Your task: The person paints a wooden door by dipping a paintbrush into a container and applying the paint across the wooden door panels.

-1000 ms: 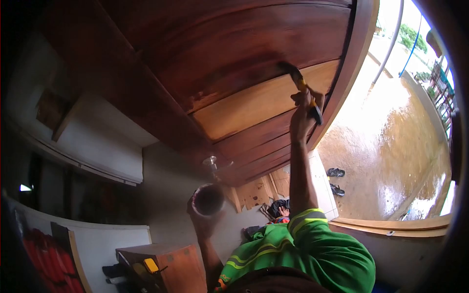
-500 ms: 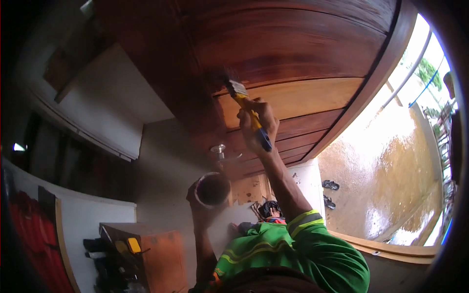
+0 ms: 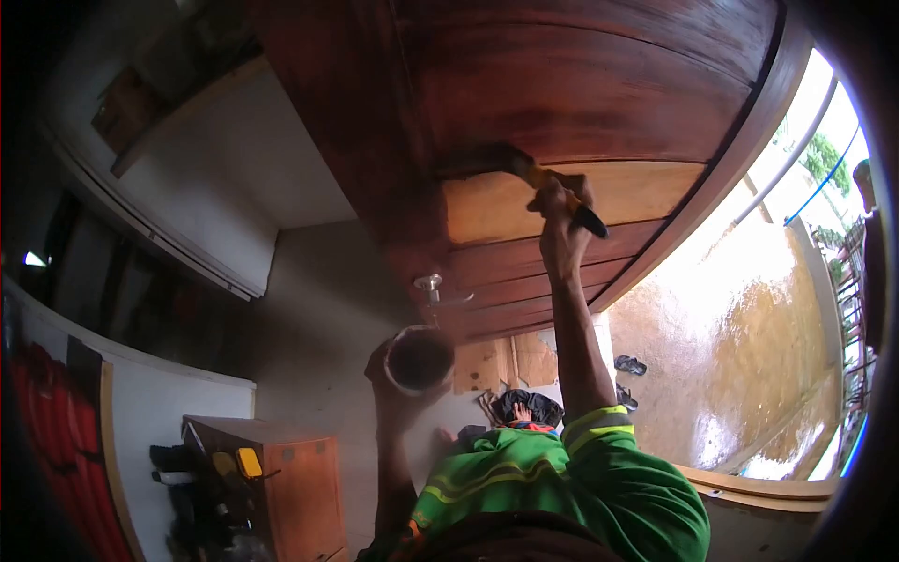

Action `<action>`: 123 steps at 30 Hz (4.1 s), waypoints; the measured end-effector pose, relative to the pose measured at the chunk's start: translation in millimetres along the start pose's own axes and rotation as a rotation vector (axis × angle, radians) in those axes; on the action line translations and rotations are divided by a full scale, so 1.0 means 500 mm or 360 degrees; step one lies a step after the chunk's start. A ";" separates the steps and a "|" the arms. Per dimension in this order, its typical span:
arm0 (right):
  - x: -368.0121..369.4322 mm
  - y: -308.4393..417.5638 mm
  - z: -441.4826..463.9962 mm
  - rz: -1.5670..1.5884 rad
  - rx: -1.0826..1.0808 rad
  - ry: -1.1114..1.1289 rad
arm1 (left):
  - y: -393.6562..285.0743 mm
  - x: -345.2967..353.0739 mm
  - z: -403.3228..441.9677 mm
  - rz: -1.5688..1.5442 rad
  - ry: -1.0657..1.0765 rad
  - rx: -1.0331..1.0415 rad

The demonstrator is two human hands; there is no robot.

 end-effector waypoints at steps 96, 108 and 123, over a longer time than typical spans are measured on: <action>-0.559 0.007 0.119 0.0207 -0.0274 -0.1118 | -0.041 0.110 0.010 0.0005 0.0357 -0.0014; -0.314 0.036 0.096 -0.0167 0.0082 -0.0671 | -0.042 0.114 0.014 0.0164 0.0331 0.0015; -0.236 0.018 0.047 0.0177 0.0349 -0.0349 | 0.002 0.159 0.027 0.0042 0.0541 -0.0064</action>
Point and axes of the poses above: each hand's wrist, its own z-axis towards the middle knuckle, its own x-axis out of the palm, y = z × x, the point moved 10 cm from there along z, towards the middle knuckle, and after that the axes turned 5 degrees about x, right-handed, at the moved point
